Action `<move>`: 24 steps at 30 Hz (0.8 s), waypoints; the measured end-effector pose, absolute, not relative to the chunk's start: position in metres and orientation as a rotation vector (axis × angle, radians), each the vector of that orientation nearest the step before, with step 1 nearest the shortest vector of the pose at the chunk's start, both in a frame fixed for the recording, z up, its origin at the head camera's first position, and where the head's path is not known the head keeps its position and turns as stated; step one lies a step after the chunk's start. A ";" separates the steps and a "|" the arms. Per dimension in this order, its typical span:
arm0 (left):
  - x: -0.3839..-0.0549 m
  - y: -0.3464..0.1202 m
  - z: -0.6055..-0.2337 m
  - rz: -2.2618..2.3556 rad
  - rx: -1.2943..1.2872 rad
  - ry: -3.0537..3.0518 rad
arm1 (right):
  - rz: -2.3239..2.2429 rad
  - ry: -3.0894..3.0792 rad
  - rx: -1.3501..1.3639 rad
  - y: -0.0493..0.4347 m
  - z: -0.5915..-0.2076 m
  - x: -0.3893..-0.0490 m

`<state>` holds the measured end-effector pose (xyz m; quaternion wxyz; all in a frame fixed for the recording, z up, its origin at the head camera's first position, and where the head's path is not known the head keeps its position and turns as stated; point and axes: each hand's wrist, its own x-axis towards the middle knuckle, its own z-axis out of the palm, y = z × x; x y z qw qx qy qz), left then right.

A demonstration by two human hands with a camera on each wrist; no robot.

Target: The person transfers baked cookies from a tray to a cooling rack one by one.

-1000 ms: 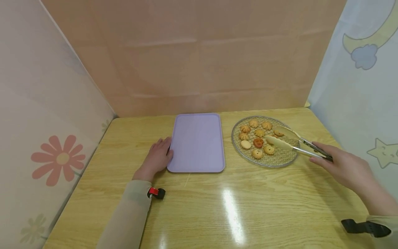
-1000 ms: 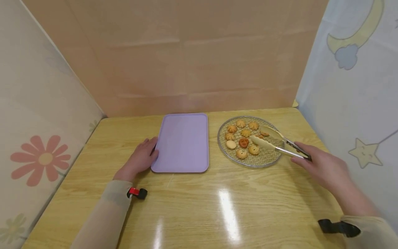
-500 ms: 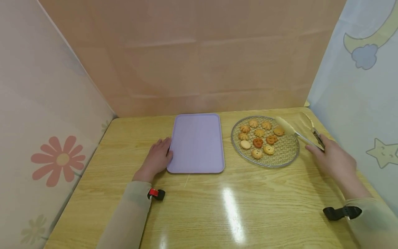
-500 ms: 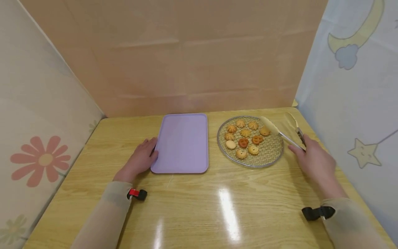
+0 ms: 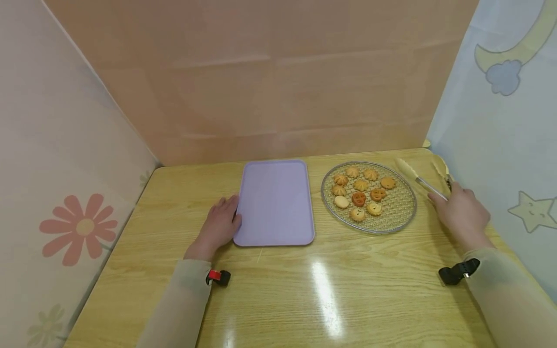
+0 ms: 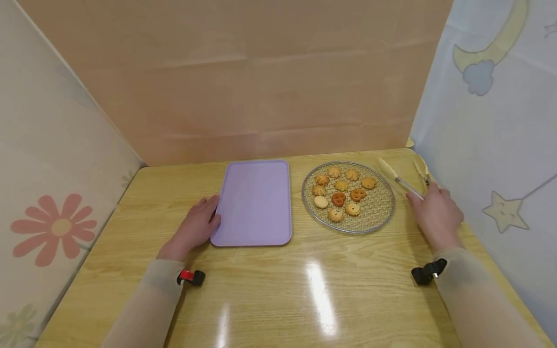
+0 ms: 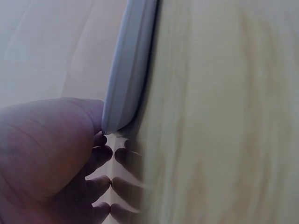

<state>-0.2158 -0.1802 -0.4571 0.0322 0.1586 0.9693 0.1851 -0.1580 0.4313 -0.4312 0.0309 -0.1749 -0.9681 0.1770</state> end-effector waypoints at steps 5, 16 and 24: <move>-0.211 -0.178 -0.457 0.578 0.480 2.974 | 0.532 -2.976 -0.559 0.435 -0.435 -0.164; -0.203 -0.168 -0.456 0.496 0.490 2.989 | 0.437 -2.984 -0.559 0.443 -0.441 -0.166; -0.196 -0.161 -0.450 0.430 0.519 3.047 | 0.434 -2.986 -0.498 0.432 -0.435 -0.160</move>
